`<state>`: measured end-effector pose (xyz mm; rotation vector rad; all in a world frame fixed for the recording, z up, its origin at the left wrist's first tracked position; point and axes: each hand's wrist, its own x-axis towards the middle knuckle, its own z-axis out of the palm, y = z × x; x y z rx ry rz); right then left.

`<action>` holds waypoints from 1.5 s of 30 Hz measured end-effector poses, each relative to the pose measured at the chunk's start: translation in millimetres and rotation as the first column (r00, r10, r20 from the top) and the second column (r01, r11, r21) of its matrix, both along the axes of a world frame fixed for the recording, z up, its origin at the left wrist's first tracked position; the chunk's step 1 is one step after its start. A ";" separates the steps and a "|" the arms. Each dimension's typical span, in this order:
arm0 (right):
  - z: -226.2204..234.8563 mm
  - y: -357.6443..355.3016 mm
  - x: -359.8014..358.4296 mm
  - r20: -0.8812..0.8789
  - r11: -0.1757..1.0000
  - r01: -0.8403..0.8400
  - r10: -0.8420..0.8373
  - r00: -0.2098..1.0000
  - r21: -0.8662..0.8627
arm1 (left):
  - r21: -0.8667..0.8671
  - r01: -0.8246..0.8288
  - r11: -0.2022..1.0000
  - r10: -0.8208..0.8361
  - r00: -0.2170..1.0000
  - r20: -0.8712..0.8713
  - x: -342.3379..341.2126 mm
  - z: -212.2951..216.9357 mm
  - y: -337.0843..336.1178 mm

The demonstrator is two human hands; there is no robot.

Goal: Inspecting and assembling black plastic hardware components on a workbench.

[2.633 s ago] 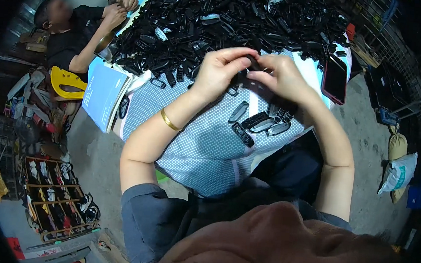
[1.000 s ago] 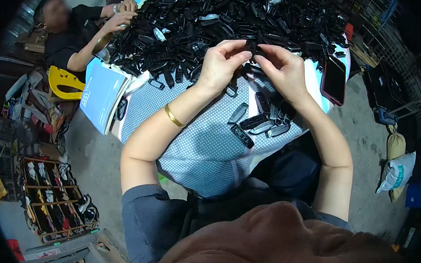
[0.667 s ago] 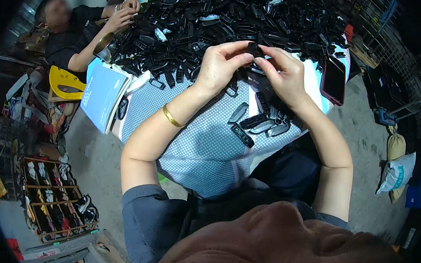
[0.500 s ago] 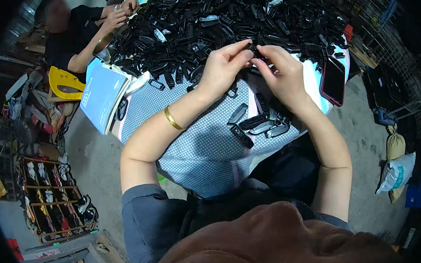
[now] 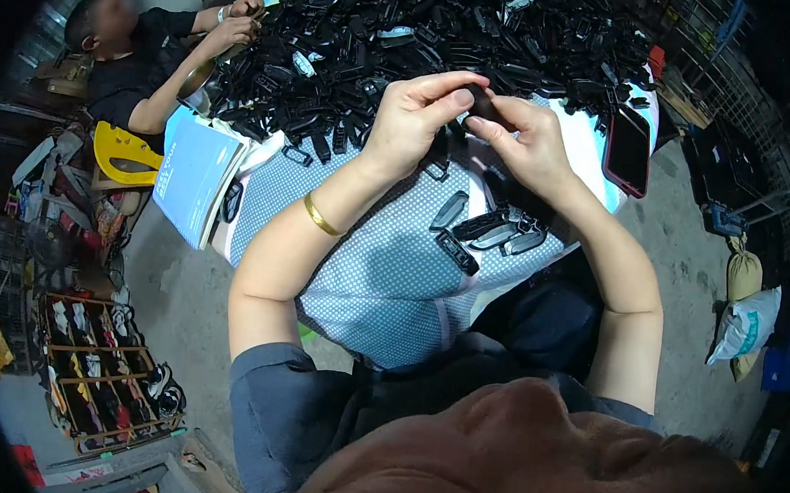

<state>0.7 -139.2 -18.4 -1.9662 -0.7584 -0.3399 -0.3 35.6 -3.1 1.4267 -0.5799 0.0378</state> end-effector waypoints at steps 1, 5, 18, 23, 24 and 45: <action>1.3 -1.1 0.0 0.000 1.000 0.000 0.000 1.000 -0.001 | -0.001 0.000 1.000 0.000 1.000 0.000 -0.7 1.0 -0.3; 3.4 -15.4 14.2 0.247 0.965 0.003 0.064 0.967 -0.262 | 0.308 -0.198 0.931 0.129 0.965 0.229 -16.5 5.8 -5.0; -15.5 -14.0 21.4 0.227 0.888 0.089 0.018 0.974 -0.451 | 0.714 -0.687 0.135 0.193 0.725 0.661 -38.4 4.2 69.8; -1.7 -4.9 12.4 -0.138 0.981 -0.045 0.019 0.990 -0.187 | 0.805 -0.593 -0.040 0.285 0.765 0.578 -28.6 -11.4 104.4; -2.3 -3.2 12.3 -0.139 0.982 -0.046 0.020 0.990 -0.186 | 0.795 -0.604 -0.053 0.265 0.759 0.594 -27.4 -13.3 104.9; -11.9 -7.8 25.5 -0.098 0.985 0.076 -0.061 0.993 0.152 | 0.203 -0.054 0.978 0.100 0.969 -0.224 18.1 11.5 2.0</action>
